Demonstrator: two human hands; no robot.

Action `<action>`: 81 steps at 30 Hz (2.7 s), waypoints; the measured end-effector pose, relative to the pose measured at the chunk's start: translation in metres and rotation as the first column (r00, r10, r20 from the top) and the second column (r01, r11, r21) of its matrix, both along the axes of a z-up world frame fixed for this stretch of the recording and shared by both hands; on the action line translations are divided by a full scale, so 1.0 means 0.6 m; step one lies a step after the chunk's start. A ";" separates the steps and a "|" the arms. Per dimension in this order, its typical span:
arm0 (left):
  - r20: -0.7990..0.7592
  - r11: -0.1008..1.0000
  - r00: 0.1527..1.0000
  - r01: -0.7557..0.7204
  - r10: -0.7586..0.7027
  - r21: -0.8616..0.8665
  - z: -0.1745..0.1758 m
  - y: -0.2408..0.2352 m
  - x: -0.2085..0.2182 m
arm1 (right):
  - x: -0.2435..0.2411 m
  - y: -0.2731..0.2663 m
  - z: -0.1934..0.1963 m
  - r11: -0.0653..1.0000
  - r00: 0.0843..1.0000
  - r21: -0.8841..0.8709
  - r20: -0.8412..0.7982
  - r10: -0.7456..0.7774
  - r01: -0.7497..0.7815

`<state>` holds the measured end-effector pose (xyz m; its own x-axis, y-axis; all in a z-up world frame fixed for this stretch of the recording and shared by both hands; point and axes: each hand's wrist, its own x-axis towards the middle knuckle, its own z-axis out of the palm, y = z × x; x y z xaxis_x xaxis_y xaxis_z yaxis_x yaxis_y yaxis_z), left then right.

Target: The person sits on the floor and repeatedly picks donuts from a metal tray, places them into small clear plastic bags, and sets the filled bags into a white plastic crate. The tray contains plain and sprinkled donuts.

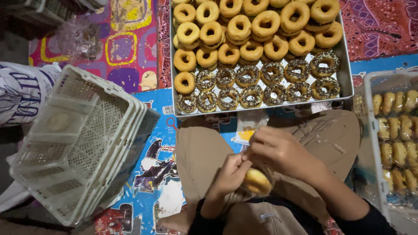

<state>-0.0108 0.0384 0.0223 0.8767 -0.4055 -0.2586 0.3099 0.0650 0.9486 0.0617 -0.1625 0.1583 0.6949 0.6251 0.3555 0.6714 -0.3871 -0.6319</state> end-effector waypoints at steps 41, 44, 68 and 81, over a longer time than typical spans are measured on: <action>0.041 0.744 0.743 -0.668 0.668 -0.034 0.038 0.091 0.072 | -0.009 0.147 -0.234 0.538 0.491 0.421 -0.871 0.015 0.731; 0.004 0.708 0.715 -0.690 0.699 -0.149 0.046 0.114 0.081 | -0.005 0.152 -0.233 0.516 0.554 0.481 -0.832 0.013 0.709; -0.008 0.985 0.994 0.105 -0.107 -0.138 0.068 0.168 0.080 | -0.005 0.103 -0.182 0.759 0.675 0.416 -0.737 -0.041 0.501; -0.044 0.976 0.982 0.176 -0.183 -0.132 0.087 0.140 0.069 | 0.002 0.104 -0.133 0.811 0.820 0.373 -0.534 -0.209 0.450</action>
<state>0.0307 0.1222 0.0748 0.7724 -0.5876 -0.2413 0.3797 0.1226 0.9169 0.0632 -0.0999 0.0787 0.9769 0.1680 0.1324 0.1519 -0.1092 -0.9823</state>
